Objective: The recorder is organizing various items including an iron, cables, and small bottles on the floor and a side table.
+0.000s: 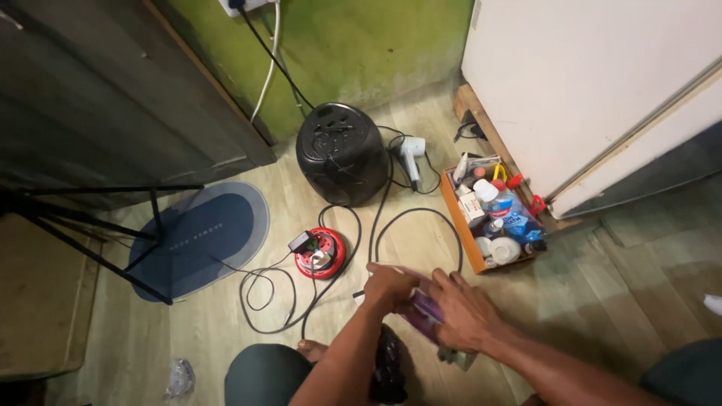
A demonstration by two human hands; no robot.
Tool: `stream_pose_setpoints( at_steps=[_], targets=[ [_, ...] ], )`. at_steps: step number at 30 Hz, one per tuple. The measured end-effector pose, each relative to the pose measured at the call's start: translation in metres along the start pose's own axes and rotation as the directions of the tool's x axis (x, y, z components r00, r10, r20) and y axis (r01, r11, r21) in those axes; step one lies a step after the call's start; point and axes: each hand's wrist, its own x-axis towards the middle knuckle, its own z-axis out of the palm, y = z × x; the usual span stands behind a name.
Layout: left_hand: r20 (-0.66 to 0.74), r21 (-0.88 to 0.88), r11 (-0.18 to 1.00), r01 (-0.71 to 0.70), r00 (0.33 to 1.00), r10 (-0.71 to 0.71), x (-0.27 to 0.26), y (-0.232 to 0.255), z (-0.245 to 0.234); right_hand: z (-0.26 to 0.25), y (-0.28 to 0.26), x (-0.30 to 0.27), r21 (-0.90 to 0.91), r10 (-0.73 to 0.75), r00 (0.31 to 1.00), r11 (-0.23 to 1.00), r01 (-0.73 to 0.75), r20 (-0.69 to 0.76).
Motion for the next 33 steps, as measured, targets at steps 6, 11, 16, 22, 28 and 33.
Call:
stream_pose_setpoints(
  at_steps=[6, 11, 16, 22, 28, 33],
  targets=[
    [-0.091, 0.311, 0.934, -0.175, 0.973, 0.212, -0.045, 0.008, 0.018, 0.165, 0.088, 0.029, 0.271, 0.094, 0.951, 0.962, -0.011, -0.295],
    [-0.227, 0.204, 0.957, -0.206, 0.941, 0.251, -0.035, 0.01, 0.028, 0.09, 0.037, 0.024, 0.256, 0.177, 0.972, 0.958, -0.133, -0.157],
    [-0.276, 0.103, 0.966, -0.236, 0.926, 0.256, -0.034, 0.013, 0.03, 0.09, 0.035, 0.036, 0.426, 0.311, 0.948, 0.868, -0.254, -0.069],
    [-0.281, 0.044, 0.986, -0.159, 0.945, 0.165, -0.042, 0.016, 0.045, 0.131, 0.068, 0.051, 0.368, 0.182, 0.958, 0.925, -0.09, -0.224],
    [-0.426, 0.016, 0.925, -0.379, 0.835, 0.349, -0.028, -0.01, 0.079, 0.135, 0.079, 0.041, 0.621, 0.455, 0.89, 0.706, -0.341, -0.028],
    [-0.363, 0.037, 0.913, -0.407, 0.846, 0.391, -0.023, -0.023, 0.098, 0.145, 0.094, 0.03, 0.412, 0.308, 0.951, 0.871, -0.268, -0.033]
  ],
)
